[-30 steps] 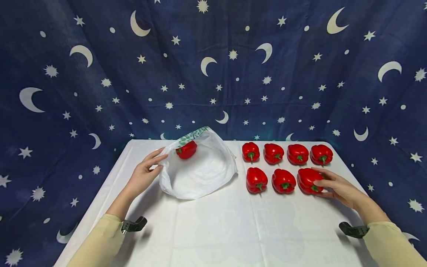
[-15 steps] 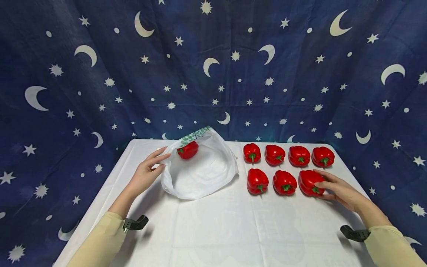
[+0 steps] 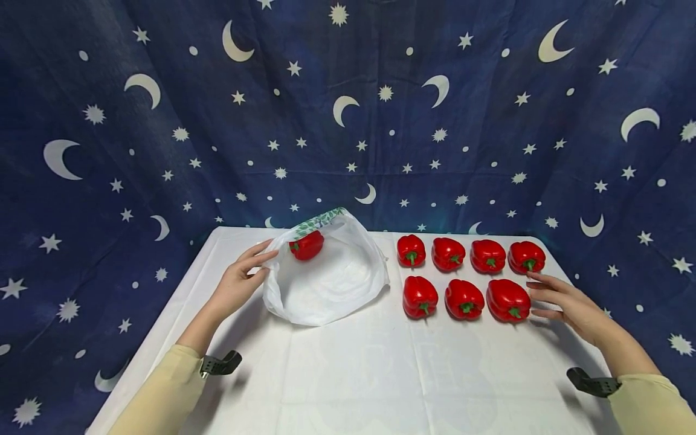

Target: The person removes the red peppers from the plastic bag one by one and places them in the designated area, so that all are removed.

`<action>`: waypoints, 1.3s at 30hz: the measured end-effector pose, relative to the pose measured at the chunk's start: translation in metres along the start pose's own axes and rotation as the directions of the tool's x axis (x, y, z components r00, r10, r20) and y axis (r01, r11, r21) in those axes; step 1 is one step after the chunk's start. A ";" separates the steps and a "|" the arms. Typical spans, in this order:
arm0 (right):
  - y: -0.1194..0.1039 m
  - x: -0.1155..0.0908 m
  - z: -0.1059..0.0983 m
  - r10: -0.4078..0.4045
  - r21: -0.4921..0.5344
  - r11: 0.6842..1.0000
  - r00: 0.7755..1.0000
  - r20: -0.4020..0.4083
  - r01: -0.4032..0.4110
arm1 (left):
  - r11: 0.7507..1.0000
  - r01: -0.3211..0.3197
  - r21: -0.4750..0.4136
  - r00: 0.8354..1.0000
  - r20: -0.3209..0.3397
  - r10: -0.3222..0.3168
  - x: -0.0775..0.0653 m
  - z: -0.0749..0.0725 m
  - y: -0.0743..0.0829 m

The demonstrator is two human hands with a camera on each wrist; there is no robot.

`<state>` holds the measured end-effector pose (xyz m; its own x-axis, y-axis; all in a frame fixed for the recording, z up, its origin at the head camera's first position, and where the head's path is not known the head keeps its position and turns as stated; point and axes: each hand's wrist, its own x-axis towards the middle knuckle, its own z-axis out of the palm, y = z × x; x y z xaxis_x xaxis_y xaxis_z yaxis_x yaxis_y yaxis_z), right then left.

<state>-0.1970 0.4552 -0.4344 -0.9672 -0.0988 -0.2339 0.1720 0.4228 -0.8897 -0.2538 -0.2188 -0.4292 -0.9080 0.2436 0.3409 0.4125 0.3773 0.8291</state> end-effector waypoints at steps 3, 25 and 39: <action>-0.010 -0.006 -0.006 -0.089 0.038 0.995 0.995 -0.036 0.090 | 1.000 0.008 -0.002 1.000 -0.003 -0.008 0.001 -0.001 -0.008; -0.161 0.048 0.183 -0.393 -0.112 0.888 0.864 0.315 0.445 | 0.999 0.022 0.024 1.000 -0.007 -0.022 0.005 -0.004 -0.005; -0.176 0.132 0.302 -0.330 -0.027 0.938 0.916 0.227 0.345 | 0.999 0.038 0.014 0.999 -0.015 -0.038 0.006 -0.002 0.009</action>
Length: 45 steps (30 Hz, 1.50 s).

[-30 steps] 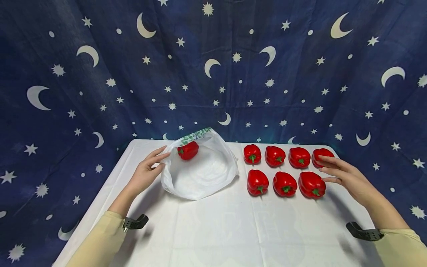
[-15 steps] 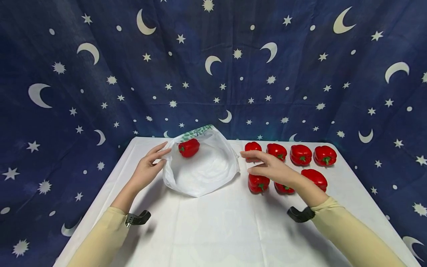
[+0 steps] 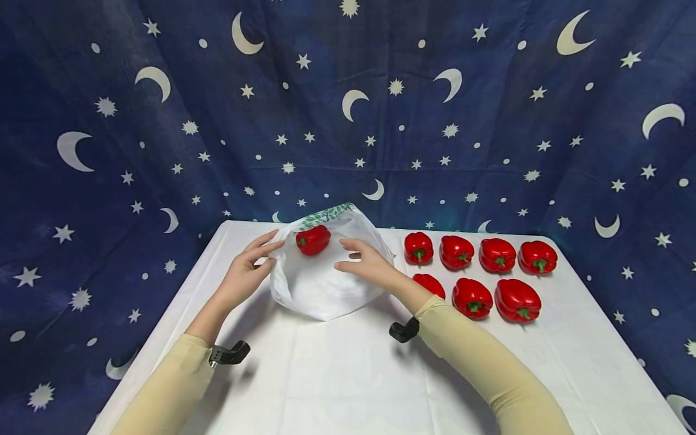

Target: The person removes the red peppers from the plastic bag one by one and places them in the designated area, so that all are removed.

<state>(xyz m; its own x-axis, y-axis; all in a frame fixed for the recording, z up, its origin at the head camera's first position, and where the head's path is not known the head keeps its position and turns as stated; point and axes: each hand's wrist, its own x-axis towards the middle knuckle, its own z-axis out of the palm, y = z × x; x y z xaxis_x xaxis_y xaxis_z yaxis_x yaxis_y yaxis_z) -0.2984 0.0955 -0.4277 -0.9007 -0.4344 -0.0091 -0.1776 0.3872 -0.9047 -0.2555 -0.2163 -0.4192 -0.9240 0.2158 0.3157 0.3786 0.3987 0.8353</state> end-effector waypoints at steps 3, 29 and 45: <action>0.003 0.019 0.013 0.066 0.072 0.996 0.996 -0.064 -0.061 | 1.000 0.001 -0.005 1.000 0.005 -0.001 -0.001 0.000 0.013; 0.014 0.108 0.076 0.230 0.131 0.972 0.894 -0.384 -0.194 | 1.000 0.009 -0.023 1.000 0.008 -0.009 -0.009 0.001 0.022; 0.019 0.100 0.067 0.162 -0.014 0.985 0.943 -0.290 -0.173 | 1.000 0.000 -0.018 1.000 -0.001 0.000 -0.007 0.005 0.019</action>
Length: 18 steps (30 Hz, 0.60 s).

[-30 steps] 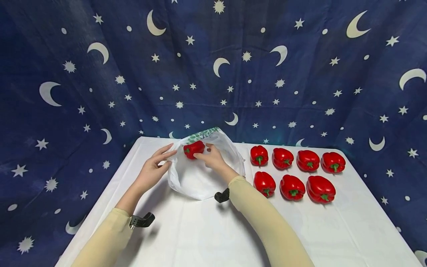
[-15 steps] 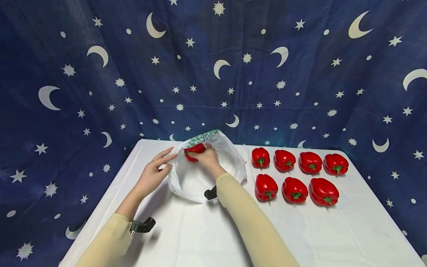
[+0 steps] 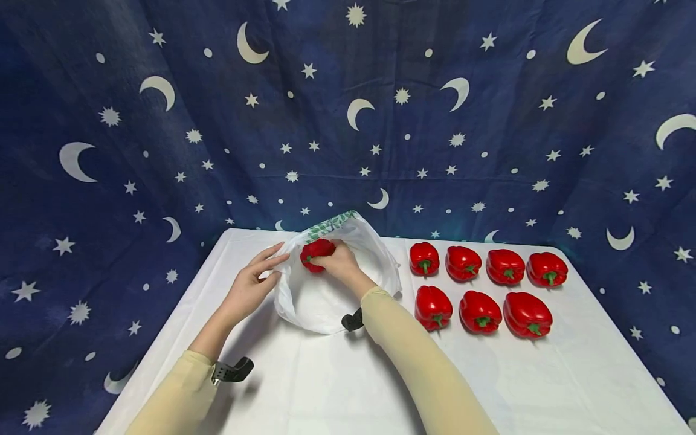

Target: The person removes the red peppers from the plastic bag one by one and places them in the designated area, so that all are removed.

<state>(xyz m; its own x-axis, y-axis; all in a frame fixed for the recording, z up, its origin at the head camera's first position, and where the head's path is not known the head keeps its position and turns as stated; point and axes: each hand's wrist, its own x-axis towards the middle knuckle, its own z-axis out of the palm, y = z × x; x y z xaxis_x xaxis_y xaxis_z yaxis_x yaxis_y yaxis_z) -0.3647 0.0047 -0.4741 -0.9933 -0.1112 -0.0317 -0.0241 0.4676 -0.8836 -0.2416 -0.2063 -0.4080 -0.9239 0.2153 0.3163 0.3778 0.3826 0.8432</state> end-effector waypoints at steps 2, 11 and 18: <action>0.003 -0.005 -0.009 -0.013 0.037 0.999 0.996 0.088 0.010 | 1.000 0.003 -0.007 1.000 -0.002 -0.003 0.000 0.000 -0.001; 0.014 -0.029 -0.059 -0.032 0.014 0.999 0.899 0.437 0.029 | 1.000 0.025 0.002 1.000 0.010 -0.025 0.000 -0.001 -0.002; 0.018 -0.041 -0.074 -0.040 0.054 0.998 0.839 0.542 0.013 | 0.999 0.023 0.031 1.000 0.010 -0.023 -0.002 0.001 -0.003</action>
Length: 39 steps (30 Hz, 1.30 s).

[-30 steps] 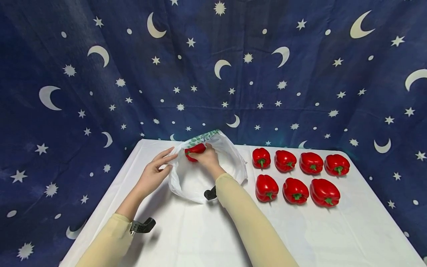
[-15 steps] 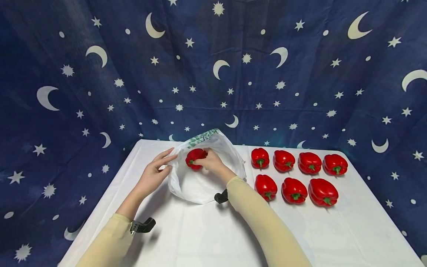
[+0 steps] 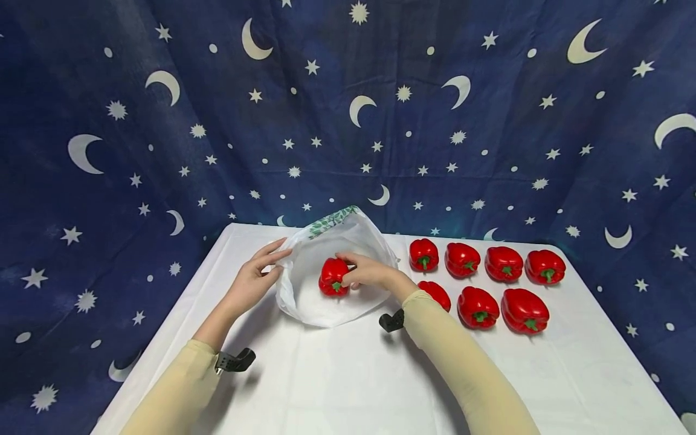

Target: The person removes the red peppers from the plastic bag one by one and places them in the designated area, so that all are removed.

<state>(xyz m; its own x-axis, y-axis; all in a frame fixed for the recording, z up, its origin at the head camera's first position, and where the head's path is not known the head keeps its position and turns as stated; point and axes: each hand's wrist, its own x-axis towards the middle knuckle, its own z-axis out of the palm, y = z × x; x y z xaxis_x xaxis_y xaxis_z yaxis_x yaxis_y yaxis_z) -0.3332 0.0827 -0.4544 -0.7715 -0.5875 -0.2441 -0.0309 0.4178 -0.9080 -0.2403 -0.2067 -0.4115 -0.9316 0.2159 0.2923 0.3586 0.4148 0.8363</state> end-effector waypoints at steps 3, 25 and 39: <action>0.002 -0.002 0.000 -0.004 0.031 1.000 1.000 -0.011 0.005 | 1.000 -0.007 0.002 1.000 0.003 0.007 0.001 0.001 0.000; -0.002 0.000 0.026 0.123 0.304 0.951 0.971 -0.205 -0.057 | 1.000 -0.015 -0.024 1.000 0.006 0.015 0.003 -0.001 0.005; 0.000 0.000 0.028 0.115 0.278 0.959 0.974 -0.195 -0.057 | 0.999 -0.012 -0.030 1.000 0.009 0.012 0.004 0.000 0.004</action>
<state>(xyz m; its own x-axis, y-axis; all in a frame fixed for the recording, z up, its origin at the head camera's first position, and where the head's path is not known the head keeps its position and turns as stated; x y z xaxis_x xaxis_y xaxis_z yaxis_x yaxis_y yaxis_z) -0.3154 0.0639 -0.4642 -0.8788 -0.3896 -0.2755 0.1912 0.2414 -0.9514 -0.2426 -0.2037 -0.4067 -0.9265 0.2291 0.2985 0.3679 0.3854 0.8462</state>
